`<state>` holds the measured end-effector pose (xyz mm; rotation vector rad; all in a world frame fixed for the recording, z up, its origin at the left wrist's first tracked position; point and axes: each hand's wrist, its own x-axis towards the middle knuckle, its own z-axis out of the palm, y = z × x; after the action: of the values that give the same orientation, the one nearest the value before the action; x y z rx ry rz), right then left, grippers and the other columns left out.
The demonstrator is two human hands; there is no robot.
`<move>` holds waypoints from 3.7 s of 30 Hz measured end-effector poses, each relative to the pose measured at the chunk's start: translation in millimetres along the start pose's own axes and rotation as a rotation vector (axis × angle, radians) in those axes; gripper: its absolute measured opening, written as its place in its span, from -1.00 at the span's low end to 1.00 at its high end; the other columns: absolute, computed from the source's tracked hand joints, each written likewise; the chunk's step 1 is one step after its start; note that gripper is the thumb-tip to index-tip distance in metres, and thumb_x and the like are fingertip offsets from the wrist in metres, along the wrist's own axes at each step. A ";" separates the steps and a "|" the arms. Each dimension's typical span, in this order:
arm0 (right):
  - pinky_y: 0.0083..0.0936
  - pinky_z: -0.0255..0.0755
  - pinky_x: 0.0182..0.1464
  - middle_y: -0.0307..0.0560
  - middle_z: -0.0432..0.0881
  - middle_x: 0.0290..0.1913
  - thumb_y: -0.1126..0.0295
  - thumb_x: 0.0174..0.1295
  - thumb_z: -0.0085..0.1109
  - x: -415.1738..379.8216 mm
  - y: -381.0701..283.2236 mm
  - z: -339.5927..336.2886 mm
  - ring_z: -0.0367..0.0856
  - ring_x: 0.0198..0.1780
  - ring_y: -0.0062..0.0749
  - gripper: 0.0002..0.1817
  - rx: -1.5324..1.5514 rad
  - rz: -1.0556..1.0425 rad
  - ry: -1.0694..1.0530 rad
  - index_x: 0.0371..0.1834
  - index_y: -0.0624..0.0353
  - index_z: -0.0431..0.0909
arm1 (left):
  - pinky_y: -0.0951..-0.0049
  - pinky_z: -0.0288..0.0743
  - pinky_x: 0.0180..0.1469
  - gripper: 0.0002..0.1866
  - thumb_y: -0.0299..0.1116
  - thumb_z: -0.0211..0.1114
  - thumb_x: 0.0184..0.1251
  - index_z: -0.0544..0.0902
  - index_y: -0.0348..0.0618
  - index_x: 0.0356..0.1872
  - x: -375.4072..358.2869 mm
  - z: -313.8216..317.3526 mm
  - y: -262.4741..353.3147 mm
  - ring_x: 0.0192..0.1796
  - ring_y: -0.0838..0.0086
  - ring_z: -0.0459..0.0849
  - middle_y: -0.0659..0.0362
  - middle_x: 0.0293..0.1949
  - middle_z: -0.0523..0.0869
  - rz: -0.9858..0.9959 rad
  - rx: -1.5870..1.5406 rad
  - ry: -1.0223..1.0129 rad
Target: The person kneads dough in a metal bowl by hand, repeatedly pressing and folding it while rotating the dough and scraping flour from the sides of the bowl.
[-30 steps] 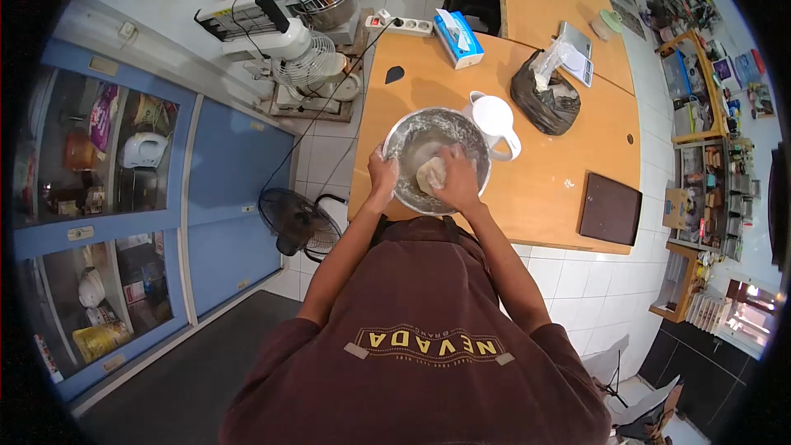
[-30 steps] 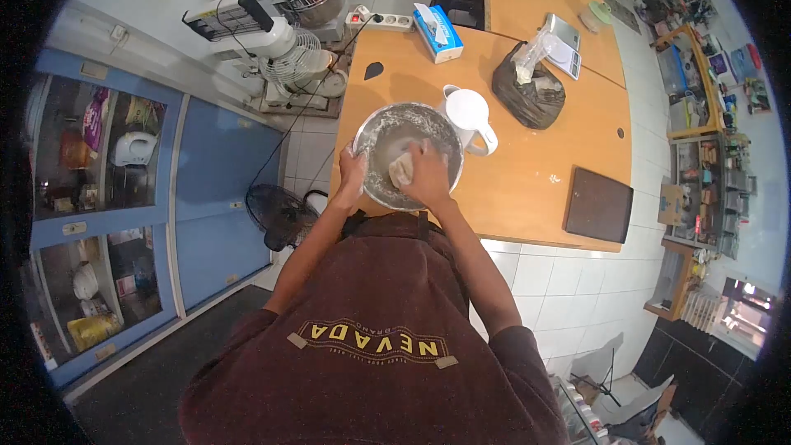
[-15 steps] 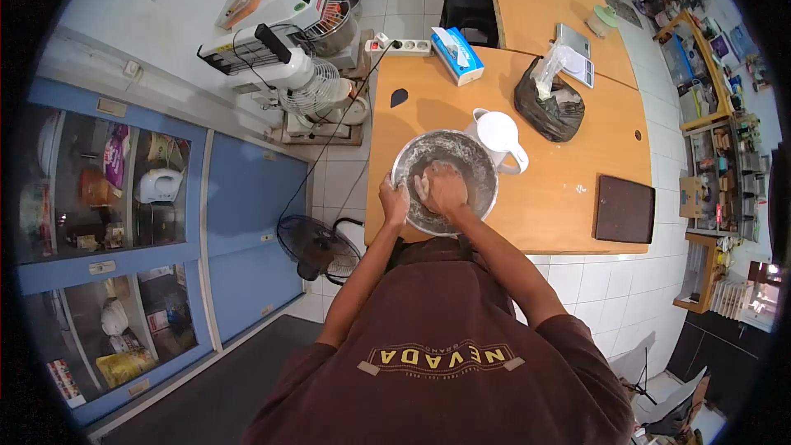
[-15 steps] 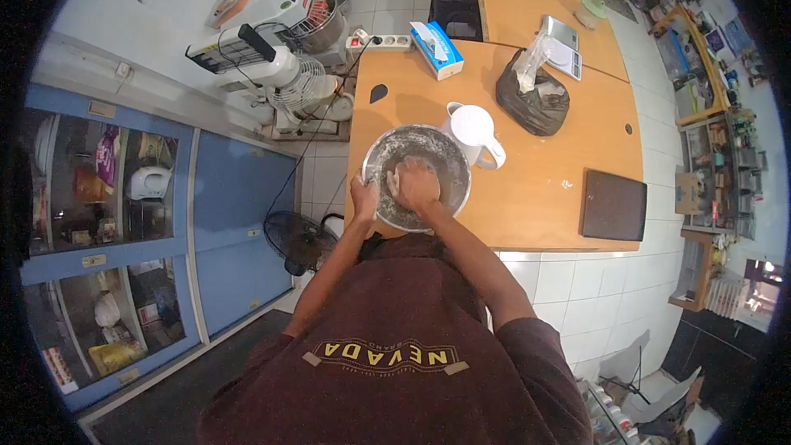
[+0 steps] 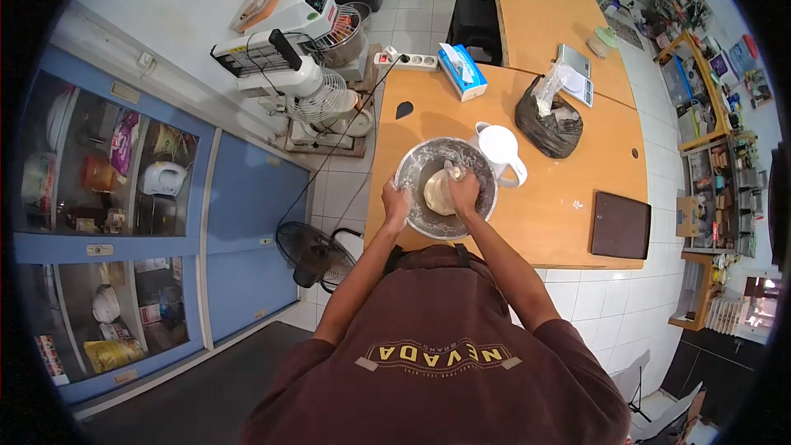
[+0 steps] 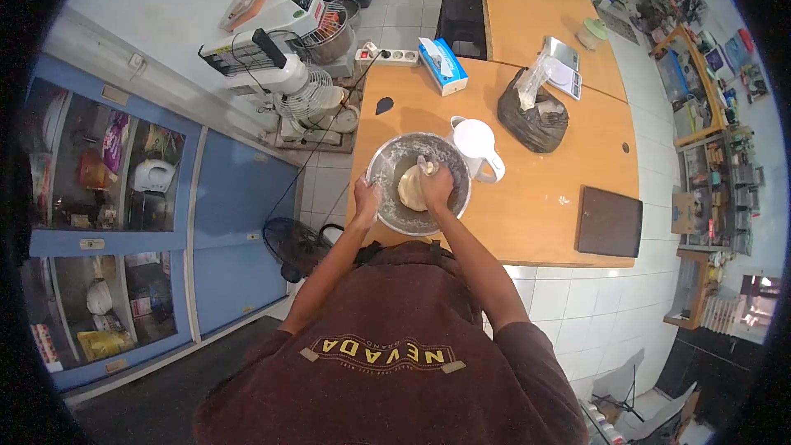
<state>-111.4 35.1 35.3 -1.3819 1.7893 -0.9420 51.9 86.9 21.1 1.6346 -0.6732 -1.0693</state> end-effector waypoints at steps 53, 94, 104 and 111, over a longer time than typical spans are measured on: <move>-0.03 0.50 0.28 0.19 0.48 0.36 0.27 0.04 0.45 -11.7 -3.3 -48.2 0.61 0.17 0.20 -0.43 -0.440 -0.890 -0.420 0.15 0.21 0.58 | 0.34 0.58 0.11 -0.58 -0.64 0.14 0.36 0.63 -0.34 0.24 2.4 -6.9 -26.7 0.01 0.36 0.75 0.05 0.01 0.79 -0.094 -0.138 -0.052; 0.03 0.46 0.33 0.11 0.55 0.35 0.05 0.18 0.38 -46.4 -21.7 -62.8 0.55 0.33 0.17 -0.45 -0.574 -0.852 -0.481 0.22 0.01 0.66 | 0.43 0.57 0.08 -0.62 -0.66 0.12 0.38 0.63 -0.35 0.20 5.1 -3.8 -18.3 0.00 0.45 0.72 0.11 -0.01 0.77 -0.043 -0.216 -0.093; -0.08 0.58 0.24 0.20 0.74 0.07 0.05 0.20 0.32 -16.0 -21.3 7.4 0.72 0.15 0.12 -0.60 -0.619 -0.491 -0.427 -0.04 0.09 0.75 | 0.45 0.57 0.06 -0.57 -0.67 0.04 0.36 0.58 -0.38 0.23 0.0 -6.1 -14.0 -0.01 0.49 0.68 0.13 0.01 0.72 -0.002 -0.138 -0.093; 0.04 0.65 -0.01 0.33 0.78 -0.20 0.02 0.23 0.30 10.9 -23.3 17.0 0.77 -0.09 0.31 -0.56 -0.403 -0.030 -0.196 -0.19 0.25 0.75 | 0.35 0.58 0.03 -0.58 -0.61 0.10 0.29 0.67 -0.34 0.16 1.9 -3.9 -25.4 -0.08 0.36 0.75 0.03 -0.10 0.81 0.095 -0.080 -0.021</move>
<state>-88.0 18.0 45.8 -1.6858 1.8745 -0.4521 54.3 95.1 -3.2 1.5104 -0.7060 -1.0326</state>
